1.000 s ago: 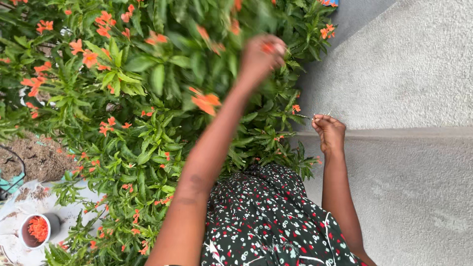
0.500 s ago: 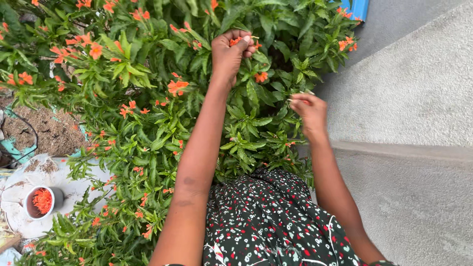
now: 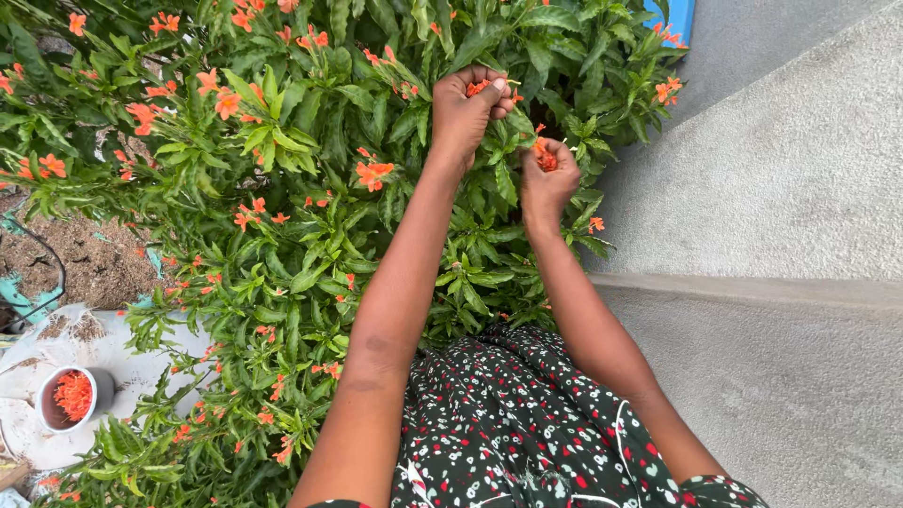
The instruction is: The person picks small orange flowers from a large green bush by hand and places them into a metal bowl.
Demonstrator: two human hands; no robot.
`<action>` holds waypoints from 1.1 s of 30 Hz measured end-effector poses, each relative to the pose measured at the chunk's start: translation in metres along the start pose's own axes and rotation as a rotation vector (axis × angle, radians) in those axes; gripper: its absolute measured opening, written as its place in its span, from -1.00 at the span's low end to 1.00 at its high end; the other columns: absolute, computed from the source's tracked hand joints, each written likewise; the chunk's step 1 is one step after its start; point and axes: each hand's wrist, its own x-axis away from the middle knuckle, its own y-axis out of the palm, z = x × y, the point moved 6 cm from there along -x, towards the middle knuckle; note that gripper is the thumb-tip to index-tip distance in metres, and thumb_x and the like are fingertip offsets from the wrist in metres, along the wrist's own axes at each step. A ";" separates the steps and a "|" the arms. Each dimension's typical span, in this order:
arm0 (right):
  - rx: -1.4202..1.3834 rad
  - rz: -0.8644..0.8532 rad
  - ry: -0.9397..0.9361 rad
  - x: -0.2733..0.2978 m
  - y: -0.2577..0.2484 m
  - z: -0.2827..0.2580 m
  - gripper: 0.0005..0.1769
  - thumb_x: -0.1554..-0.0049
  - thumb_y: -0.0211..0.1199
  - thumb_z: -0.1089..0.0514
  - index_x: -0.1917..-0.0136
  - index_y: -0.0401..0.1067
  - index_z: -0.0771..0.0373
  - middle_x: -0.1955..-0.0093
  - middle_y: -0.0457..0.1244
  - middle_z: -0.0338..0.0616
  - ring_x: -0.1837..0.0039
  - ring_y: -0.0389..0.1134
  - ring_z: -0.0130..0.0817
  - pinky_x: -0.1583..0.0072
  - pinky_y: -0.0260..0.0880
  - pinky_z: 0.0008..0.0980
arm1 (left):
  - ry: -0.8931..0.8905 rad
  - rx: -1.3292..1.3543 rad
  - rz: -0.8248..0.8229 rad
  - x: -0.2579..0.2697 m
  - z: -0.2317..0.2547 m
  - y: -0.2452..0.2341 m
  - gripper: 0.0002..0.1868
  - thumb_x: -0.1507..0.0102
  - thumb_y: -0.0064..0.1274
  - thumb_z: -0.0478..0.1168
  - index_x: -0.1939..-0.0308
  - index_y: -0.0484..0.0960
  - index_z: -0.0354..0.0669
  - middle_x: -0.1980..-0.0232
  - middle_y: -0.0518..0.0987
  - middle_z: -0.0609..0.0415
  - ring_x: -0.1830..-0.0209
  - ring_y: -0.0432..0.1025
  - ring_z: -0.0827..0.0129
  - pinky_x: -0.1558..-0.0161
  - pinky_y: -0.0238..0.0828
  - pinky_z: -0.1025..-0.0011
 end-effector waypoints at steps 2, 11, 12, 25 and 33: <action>-0.160 -0.051 -0.006 -0.006 -0.007 0.015 -0.88 -0.17 0.35 0.39 -0.01 0.53 0.38 0.09 0.39 -0.17 0.11 0.36 -0.57 0.04 0.41 -0.59 | -0.004 0.004 0.015 -0.002 0.001 -0.003 -0.91 -0.27 0.10 -0.42 0.18 0.64 -0.41 0.31 0.68 -0.01 0.43 0.58 0.44 0.36 0.55 0.52; -0.495 -0.094 0.334 -0.004 -0.044 0.038 -0.86 -0.14 0.32 0.45 0.00 0.48 0.39 0.06 0.38 -0.08 0.10 0.46 -0.41 0.02 0.58 -0.49 | -0.034 0.005 0.044 0.000 0.007 -0.017 -0.88 -0.29 0.12 -0.39 0.15 0.65 -0.43 0.32 0.68 -0.01 0.43 0.57 0.45 0.35 0.54 0.51; -0.506 -0.114 0.356 -0.005 -0.042 0.034 -0.84 -0.11 0.32 0.44 -0.01 0.50 0.39 0.05 0.39 -0.09 0.09 0.46 -0.42 0.01 0.59 -0.50 | -0.038 0.009 0.040 0.002 0.006 -0.017 -0.88 -0.29 0.12 -0.38 0.15 0.65 -0.43 0.31 0.68 0.00 0.43 0.57 0.45 0.35 0.54 0.51; -0.489 -0.122 0.476 -0.011 -0.004 0.032 -0.86 -0.11 0.41 0.34 0.05 0.50 0.35 0.11 0.38 -0.13 0.13 0.45 -0.39 0.02 0.57 -0.48 | -0.046 0.029 0.029 0.004 -0.006 -0.005 -0.90 -0.30 0.09 -0.41 0.17 0.64 -0.44 0.31 0.66 0.02 0.43 0.55 0.46 0.35 0.52 0.53; -0.601 -0.086 0.497 -0.020 -0.008 0.026 -0.88 -0.10 0.29 0.47 0.06 0.48 0.39 0.13 0.37 -0.07 0.13 0.47 -0.33 0.03 0.60 -0.42 | -0.050 0.017 0.034 0.005 0.001 -0.006 -0.90 -0.30 0.09 -0.39 0.18 0.66 -0.41 0.32 0.65 0.03 0.42 0.55 0.48 0.33 0.52 0.53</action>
